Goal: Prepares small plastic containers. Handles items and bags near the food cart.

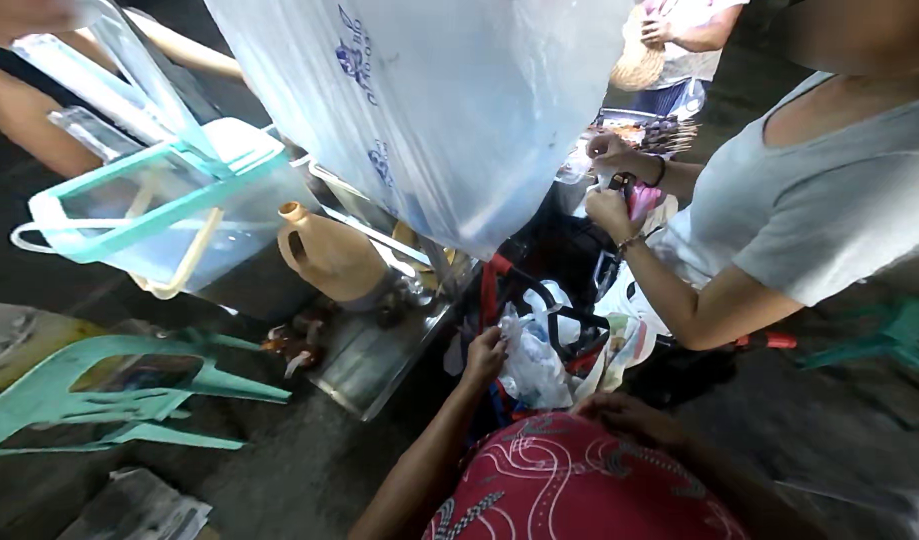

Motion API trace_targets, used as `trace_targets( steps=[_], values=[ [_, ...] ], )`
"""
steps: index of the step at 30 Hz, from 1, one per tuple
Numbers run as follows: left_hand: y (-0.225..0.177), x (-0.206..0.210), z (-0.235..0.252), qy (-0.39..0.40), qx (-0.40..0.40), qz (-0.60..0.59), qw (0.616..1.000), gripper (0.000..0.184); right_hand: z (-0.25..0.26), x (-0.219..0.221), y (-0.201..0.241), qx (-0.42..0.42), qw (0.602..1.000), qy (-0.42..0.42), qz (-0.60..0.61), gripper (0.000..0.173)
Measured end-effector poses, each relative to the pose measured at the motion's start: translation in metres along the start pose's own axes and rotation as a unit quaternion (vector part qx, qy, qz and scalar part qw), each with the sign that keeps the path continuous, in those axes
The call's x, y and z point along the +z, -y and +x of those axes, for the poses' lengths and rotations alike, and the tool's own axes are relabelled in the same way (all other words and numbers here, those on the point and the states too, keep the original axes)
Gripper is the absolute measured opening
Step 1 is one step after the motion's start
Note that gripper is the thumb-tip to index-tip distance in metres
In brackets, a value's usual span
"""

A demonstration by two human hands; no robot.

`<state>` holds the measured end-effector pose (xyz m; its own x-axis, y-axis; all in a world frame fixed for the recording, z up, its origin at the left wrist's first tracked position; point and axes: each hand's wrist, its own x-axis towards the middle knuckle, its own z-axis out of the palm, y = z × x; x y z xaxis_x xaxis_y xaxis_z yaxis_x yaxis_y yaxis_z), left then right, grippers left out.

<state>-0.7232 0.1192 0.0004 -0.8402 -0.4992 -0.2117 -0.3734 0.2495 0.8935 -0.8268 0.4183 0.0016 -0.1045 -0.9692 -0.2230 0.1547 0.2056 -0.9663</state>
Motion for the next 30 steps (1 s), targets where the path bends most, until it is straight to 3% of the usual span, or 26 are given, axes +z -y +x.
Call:
trace_targets(
  steps=[6, 11, 13, 15, 18, 26, 28, 30],
  values=[
    [0.015, 0.007, 0.004, -0.063, 0.016, 0.082, 0.995, 0.03, 0.003, 0.0, -0.006, 0.021, 0.999, -0.027, -0.006, 0.018],
    [0.03, 0.023, 0.011, -0.086, 0.108, 0.214, 0.967, 0.025, 0.0, -0.003, -0.016, 0.055, 0.996, -0.073, -0.011, 0.022],
    [0.038, 0.025, 0.02, -0.05, 0.142, 0.256, 0.955, 0.023, 0.001, -0.007, -0.019, 0.068, 0.99, -0.108, -0.055, 0.02],
    [0.041, 0.027, 0.02, 0.045, 0.115, 0.331, 0.936, 0.027, -0.002, -0.004, -0.018, 0.12, 0.971, -0.147, -0.144, 0.026],
    [0.046, 0.037, 0.035, 0.183, 0.075, 0.44, 0.876, 0.032, 0.002, -0.017, -0.036, 0.151, 0.936, -0.181, -0.261, 0.036],
    [0.092, 0.052, 0.029, 0.342, -0.021, 0.567, 0.749, 0.044, 0.055, -0.011, -0.055, 0.176, 0.94, -0.104, -0.272, 0.052],
    [0.091, 0.051, 0.026, 0.356, -0.029, 0.556, 0.75, 0.044, 0.073, -0.005, -0.056, 0.189, 0.946, -0.074, -0.254, 0.059],
    [0.079, 0.048, 0.032, 0.337, -0.054, 0.516, 0.786, 0.045, 0.09, -0.002, -0.066, 0.191, 0.95, -0.079, -0.236, 0.068]
  ],
)
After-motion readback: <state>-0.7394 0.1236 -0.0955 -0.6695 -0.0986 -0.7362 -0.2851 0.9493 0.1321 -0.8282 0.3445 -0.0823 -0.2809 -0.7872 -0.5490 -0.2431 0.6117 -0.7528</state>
